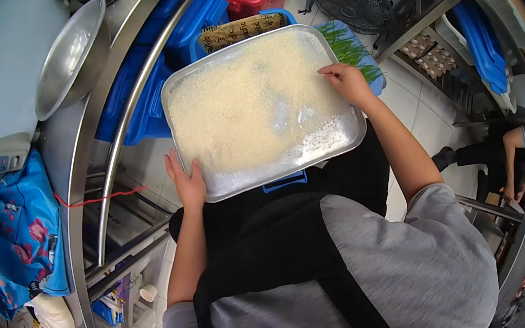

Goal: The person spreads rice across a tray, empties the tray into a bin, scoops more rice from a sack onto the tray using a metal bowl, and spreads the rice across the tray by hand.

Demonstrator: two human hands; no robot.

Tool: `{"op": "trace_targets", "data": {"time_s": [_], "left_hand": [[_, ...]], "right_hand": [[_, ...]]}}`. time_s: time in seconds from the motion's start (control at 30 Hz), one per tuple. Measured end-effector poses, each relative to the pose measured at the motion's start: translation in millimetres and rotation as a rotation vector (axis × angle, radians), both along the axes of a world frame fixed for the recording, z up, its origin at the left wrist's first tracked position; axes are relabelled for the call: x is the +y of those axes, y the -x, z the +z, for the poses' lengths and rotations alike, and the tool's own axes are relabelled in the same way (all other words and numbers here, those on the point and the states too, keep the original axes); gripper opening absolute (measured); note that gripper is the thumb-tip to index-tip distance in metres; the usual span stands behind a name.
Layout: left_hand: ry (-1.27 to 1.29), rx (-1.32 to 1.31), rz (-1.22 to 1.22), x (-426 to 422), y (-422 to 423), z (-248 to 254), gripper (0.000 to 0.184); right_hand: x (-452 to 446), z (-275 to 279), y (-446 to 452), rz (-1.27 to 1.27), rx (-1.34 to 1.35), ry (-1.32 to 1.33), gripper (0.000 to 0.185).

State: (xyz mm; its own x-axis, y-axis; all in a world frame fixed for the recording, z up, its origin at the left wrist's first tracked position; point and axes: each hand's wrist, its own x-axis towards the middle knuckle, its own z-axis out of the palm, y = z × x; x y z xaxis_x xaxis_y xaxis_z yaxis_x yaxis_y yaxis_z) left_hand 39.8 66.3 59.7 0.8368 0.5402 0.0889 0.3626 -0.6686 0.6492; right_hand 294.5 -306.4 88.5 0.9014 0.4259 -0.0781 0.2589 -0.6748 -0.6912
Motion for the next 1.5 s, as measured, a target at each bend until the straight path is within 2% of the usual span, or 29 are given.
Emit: {"op": "trace_targets", "data": {"time_s": [0.03,0.1,0.13,0.2,0.23,0.3,0.43,0.5,0.57,0.63,0.7,0.77,0.8,0.83,0.87,0.93,0.97,1.03,1.1,1.17,1.27,1.37,1.5], "left_hand": [[0.023,0.015,0.027,0.3,-4.4,-3.8,0.066],[0.009,0.06,0.026,-4.5,-7.7,-3.9,0.066],[-0.008,0.106,0.022,-8.5,-8.4,-1.1,0.067],[-0.007,0.126,0.027,-13.5,-8.2,5.9,0.067],[-0.015,0.141,0.033,-14.0,-8.4,8.1,0.067],[-0.056,0.158,0.028,-15.5,-8.7,8.4,0.067],[-0.088,0.179,0.029,-17.4,-7.4,10.7,0.066],[-0.096,0.205,0.035,-19.6,-8.7,14.2,0.065],[-0.106,0.227,0.033,-21.0,-8.4,15.5,0.065],[-0.115,0.245,0.04,-21.0,-9.1,14.8,0.064],[-0.121,0.201,0.029,-20.6,-8.4,14.0,0.062],[-0.123,0.159,0.025,-18.9,-8.2,5.9,0.06],[-0.133,0.042,0.075,-15.0,-7.4,-5.4,0.056],[-0.145,-0.076,0.126,-11.4,-5.6,-13.6,0.052],[-0.15,-0.078,0.131,-8.3,-3.5,-16.3,0.052],[0.128,0.016,0.175,0.0,-0.6,-17.7,0.041],[0.12,0.006,0.176,2.4,2.4,-18.3,0.041],[0.156,0.173,0.164,0.6,13.9,-20.9,0.036],[0.149,-0.036,0.199,-11.7,32.0,-29.0,0.031],[0.121,-0.137,0.181,-5.7,24.6,-36.1,0.028],[0.168,-0.045,0.119,2.8,-1.0,-22.1,0.026],[0.137,-0.013,0.137,10.9,-10.8,-27.7,0.026],[0.139,-0.078,0.138,-1.8,21.0,-26.9,0.027]], "right_hand": [[4.1,-1.7,2.9,0.004,0.001,0.006,0.032],[18.8,-14.3,11.8,0.063,-0.428,0.01,0.038],[29.3,-24.0,14.6,0.094,-0.456,0.148,0.045],[58.0,-39.9,46.6,0.134,-0.483,0.385,0.051],[66.9,-38.5,63.8,0.131,-0.48,0.384,0.051],[79.1,-32.5,92.2,0.424,-0.341,0.368,0.057],[72.3,-24.4,99.4,0.429,-0.271,0.276,0.058],[61.3,-29.8,79.1,0.104,-0.377,0.356,0.057],[55.2,-37.0,76.2,0.006,-0.41,0.381,0.056],[55.7,-32.1,87.0,0.358,-0.452,0.422,0.055],[58.7,-27.3,94.7,0.445,-0.393,0.397,0.054],[60.5,-24.6,90.5,0.393,-0.436,0.36,0.051],[58.5,-25.6,78.8,0.265,-0.559,0.392,0.049],[51.6,-26.9,60.4,0.127,-0.53,0.414,0.048],[40.9,-27.3,44.6,-0.012,-0.502,0.431,0.048],[15.3,-18.5,29.2,-0.256,-0.535,0.402,0.051],[5.7,-18.7,27.8,-0.259,-0.543,0.393,0.051],[-13.3,-21.0,31.8,-0.284,-0.016,0.235,0.055],[-37.7,-43.8,52.2,-0.246,-0.086,0.162,0.055],[-36.5,-48.3,39.5,-0.201,-0.164,0.097,0.056],[-23.2,-38.3,29.0,-0.251,-0.088,0.198,0.055],[-18.7,-39.2,27.6,-0.259,-0.151,0.204,0.055],[-36.7,-36.5,60.6,-0.253,-0.097,0.176,0.054]]}}
